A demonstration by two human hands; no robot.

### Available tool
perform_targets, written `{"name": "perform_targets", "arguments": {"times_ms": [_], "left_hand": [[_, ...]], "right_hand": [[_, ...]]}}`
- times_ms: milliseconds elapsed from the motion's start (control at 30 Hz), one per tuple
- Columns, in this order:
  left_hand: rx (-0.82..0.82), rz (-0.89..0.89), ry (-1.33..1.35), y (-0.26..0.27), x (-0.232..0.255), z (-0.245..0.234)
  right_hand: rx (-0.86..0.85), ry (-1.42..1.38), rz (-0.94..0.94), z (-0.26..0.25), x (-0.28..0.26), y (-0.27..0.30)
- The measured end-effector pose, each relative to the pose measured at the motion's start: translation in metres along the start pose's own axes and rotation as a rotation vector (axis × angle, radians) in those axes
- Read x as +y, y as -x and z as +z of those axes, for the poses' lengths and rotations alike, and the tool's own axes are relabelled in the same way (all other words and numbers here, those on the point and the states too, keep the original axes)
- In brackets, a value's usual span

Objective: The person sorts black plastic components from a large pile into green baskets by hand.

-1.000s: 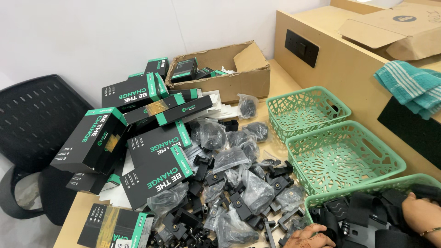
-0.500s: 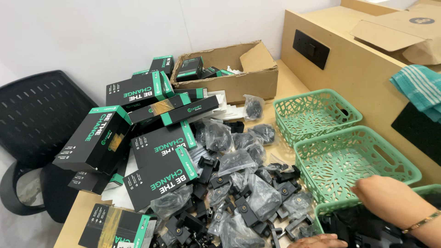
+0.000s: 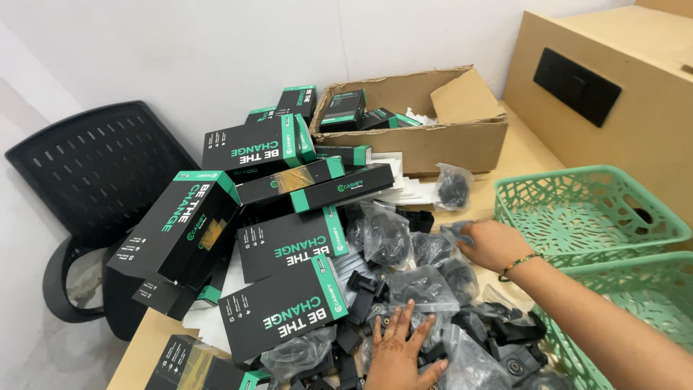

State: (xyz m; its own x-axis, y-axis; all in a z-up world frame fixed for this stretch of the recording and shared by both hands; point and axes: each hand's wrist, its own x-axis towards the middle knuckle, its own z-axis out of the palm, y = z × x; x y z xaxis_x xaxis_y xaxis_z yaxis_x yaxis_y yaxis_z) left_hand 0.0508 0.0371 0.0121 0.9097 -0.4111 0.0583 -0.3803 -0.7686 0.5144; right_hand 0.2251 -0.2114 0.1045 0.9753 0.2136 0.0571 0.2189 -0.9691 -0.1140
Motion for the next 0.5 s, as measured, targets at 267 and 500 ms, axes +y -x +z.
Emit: {"name": "perform_targets", "arguments": {"times_ms": [267,500], "left_hand": [[-0.026,-0.047,0.072,-0.027,-0.041,0.063],[0.254,0.08,-0.092,-0.033,-0.052,0.114]], "right_hand": [[0.171,0.0,-0.216,0.14,0.009,-0.127],[-0.008,0.047,-0.02,0.172,-0.022,-0.133]]}}
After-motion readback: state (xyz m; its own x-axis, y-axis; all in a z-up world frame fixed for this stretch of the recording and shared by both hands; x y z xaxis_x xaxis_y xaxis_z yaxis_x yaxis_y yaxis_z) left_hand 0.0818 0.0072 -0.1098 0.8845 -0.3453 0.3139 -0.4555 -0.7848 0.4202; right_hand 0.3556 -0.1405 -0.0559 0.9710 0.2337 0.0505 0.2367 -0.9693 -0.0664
